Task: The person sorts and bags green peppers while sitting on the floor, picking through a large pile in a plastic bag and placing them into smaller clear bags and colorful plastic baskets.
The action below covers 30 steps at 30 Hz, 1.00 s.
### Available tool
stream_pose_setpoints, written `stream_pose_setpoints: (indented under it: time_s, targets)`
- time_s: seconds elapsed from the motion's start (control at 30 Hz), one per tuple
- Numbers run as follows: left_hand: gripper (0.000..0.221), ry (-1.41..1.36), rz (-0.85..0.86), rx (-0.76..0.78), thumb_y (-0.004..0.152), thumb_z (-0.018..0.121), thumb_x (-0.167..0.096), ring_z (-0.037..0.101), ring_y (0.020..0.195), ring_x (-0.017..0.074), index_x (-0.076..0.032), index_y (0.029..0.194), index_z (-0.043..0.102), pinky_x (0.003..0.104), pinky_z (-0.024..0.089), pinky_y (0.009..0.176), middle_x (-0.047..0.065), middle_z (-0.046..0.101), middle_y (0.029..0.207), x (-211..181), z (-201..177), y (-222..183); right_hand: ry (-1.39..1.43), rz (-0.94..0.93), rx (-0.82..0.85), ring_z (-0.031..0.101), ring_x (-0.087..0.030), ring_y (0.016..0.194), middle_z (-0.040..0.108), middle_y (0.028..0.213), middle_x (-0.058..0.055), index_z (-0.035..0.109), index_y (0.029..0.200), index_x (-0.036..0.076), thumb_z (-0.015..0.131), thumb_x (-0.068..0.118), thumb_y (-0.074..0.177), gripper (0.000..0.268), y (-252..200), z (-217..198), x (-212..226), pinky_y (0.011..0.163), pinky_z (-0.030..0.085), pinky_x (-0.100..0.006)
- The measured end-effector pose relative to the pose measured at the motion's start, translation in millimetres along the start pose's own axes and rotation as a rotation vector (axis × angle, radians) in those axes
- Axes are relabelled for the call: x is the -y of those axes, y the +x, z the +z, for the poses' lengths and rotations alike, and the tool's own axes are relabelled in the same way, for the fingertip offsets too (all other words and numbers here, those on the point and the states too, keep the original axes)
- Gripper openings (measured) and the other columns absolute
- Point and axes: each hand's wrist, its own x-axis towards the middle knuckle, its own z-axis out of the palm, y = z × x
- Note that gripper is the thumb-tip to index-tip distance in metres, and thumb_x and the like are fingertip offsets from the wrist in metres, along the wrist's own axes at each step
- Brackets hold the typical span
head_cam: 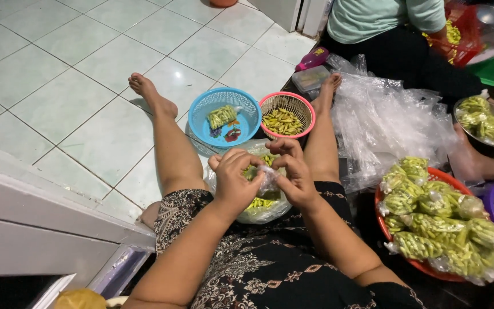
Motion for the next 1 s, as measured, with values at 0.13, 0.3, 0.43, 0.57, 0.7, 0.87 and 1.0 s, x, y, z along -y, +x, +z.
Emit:
stream_pose_setpoints:
  time_s: [0.13,0.3,0.43,0.57,0.7,0.87,1.0]
  targets:
    - [0.021,0.087,0.036,-0.065,0.067,0.077,-0.013,0.067,0.084,0.0168,-0.026,0.081,0.068,0.042,0.028,0.089,-0.013,0.069,0.075,-3.9,-1.7,-1.8,-0.153,-0.051,0.071,0.05,-0.05,0.133,0.046,0.129,-0.024,0.06,0.092,0.001,0.062,0.012,0.094,0.012,3.5,4.4,9.7,0.111,0.039,-0.06]
    - [0.017,0.112,0.115,-0.214,0.075,0.074,-0.013,0.062,0.087,0.0181,-0.024,0.086,0.067,0.041,0.027,0.089,-0.01,0.063,0.078,-4.2,2.3,-5.2,-0.196,-0.004,0.099,0.047,-0.051,0.137,0.052,0.13,-0.024,0.061,0.093,0.003,0.056,0.025,0.103,0.024,4.1,8.8,15.1,0.113,0.034,-0.062]
    - [0.012,0.121,0.208,-0.277,0.08,0.073,-0.008,0.063,0.083,0.0259,-0.017,0.087,0.069,0.039,0.04,0.087,-0.002,0.06,0.075,-22.0,-1.7,1.2,-0.057,0.248,0.022,0.048,-0.044,0.138,0.057,0.133,-0.025,0.063,0.084,0.002,0.062,0.016,0.101,0.022,-3.6,5.1,-2.4,0.115,0.03,-0.056]
    - [0.01,0.06,0.257,-0.258,0.084,0.072,-0.007,0.069,0.087,0.0322,-0.011,0.093,0.071,0.04,0.055,0.088,0.005,0.068,0.078,-30.0,-2.6,3.0,0.003,0.329,0.017,0.048,-0.045,0.139,0.057,0.136,-0.028,0.064,0.079,0.0,0.066,0.012,0.097,0.021,-1.5,2.6,-8.2,0.116,0.029,-0.059]
    - [0.012,0.189,0.21,-0.205,0.084,0.069,-0.011,0.068,0.106,0.0247,-0.018,0.094,0.07,0.047,0.028,0.092,-0.003,0.067,0.081,-0.6,17.3,-15.7,0.015,0.364,0.036,0.048,-0.044,0.139,0.058,0.137,-0.028,0.065,0.077,0.0,0.066,0.012,0.095,0.022,-2.9,1.1,-9.5,0.116,0.027,-0.059]
    - [0.025,0.164,0.14,-0.002,0.078,0.069,-0.013,0.066,0.111,0.0253,-0.02,0.103,0.071,0.047,0.027,0.086,-0.003,0.073,0.09,9.2,13.2,-23.6,-0.07,0.446,0.038,0.048,-0.044,0.139,0.06,0.134,-0.023,0.067,0.074,0.002,0.069,0.009,0.087,0.015,-9.1,-6.1,-23.4,0.117,0.027,-0.058]
    - [0.025,0.154,0.062,0.024,0.077,0.071,-0.024,0.065,0.102,0.0234,-0.022,0.102,0.072,0.045,0.026,0.084,-0.004,0.072,0.087,12.2,15.9,-29.8,-0.215,0.409,0.086,0.047,-0.046,0.139,0.062,0.134,-0.02,0.069,0.076,0.006,0.073,0.011,0.086,0.012,-10.4,-8.6,-22.2,0.116,0.029,-0.058]
